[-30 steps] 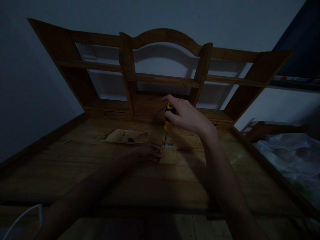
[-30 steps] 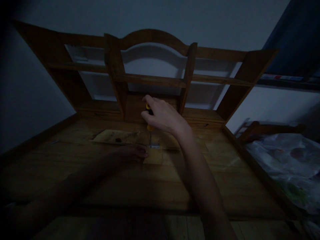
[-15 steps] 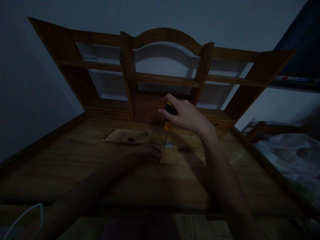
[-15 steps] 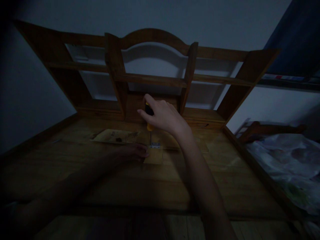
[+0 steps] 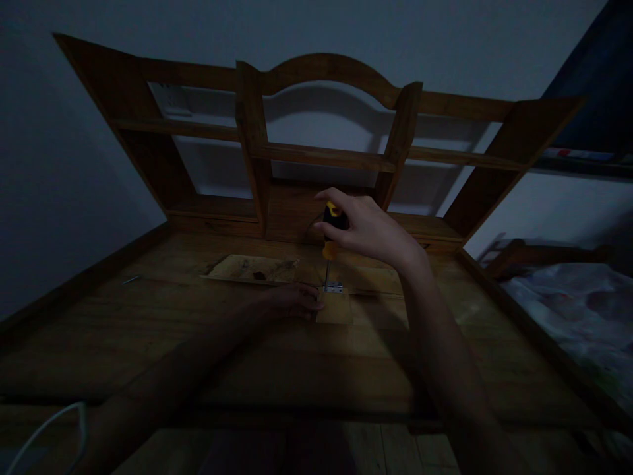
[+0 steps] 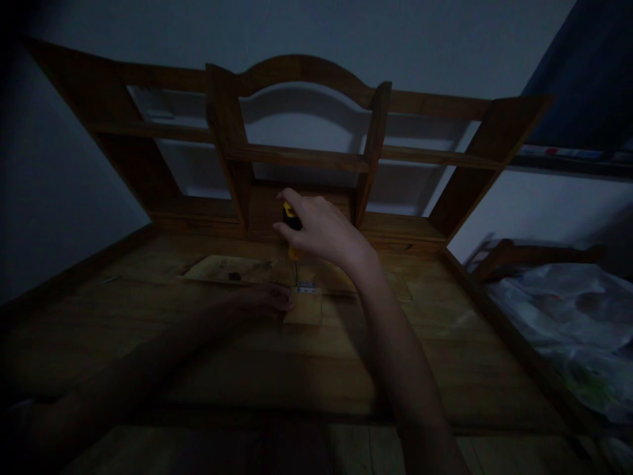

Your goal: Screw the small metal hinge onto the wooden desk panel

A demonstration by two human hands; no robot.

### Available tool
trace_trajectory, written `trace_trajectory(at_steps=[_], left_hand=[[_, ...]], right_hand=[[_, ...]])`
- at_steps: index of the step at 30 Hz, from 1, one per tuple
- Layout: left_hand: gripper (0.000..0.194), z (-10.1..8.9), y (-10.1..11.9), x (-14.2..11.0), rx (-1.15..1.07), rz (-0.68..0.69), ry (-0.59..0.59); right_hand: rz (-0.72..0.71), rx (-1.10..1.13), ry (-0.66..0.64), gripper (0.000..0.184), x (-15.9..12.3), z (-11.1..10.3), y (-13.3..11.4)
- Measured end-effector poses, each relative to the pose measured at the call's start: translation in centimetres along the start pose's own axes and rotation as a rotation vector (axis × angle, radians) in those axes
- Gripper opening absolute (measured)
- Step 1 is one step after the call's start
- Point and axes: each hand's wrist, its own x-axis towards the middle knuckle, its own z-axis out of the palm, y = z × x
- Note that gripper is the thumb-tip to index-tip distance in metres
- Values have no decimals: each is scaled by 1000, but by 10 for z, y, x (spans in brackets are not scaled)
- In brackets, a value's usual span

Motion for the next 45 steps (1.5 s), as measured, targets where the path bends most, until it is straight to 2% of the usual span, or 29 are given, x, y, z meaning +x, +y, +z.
trace_trajectory(at_steps=[6,10,16,22,32,45], left_hand=[[34,-4,-4,3,21,20,-32],[38,-3,-4,4,3,8,-9],[39,-1,-3,2,6,27,6],[38,-4,-4,4,11,13,-31],[37,-1,-1,1,8,15,-24],[34,-4,-4,3,1,29,-56]], right_hand=[[89,-254,90,52,2,10,-6],[117,-299,75,45,4,8,-11],[130,-309,73,41,4,5,-11],[87,-252,118,50,5,7,-7],[73,-184,147,60,8,6,-11],[106,-198,123,53,9,10,1]])
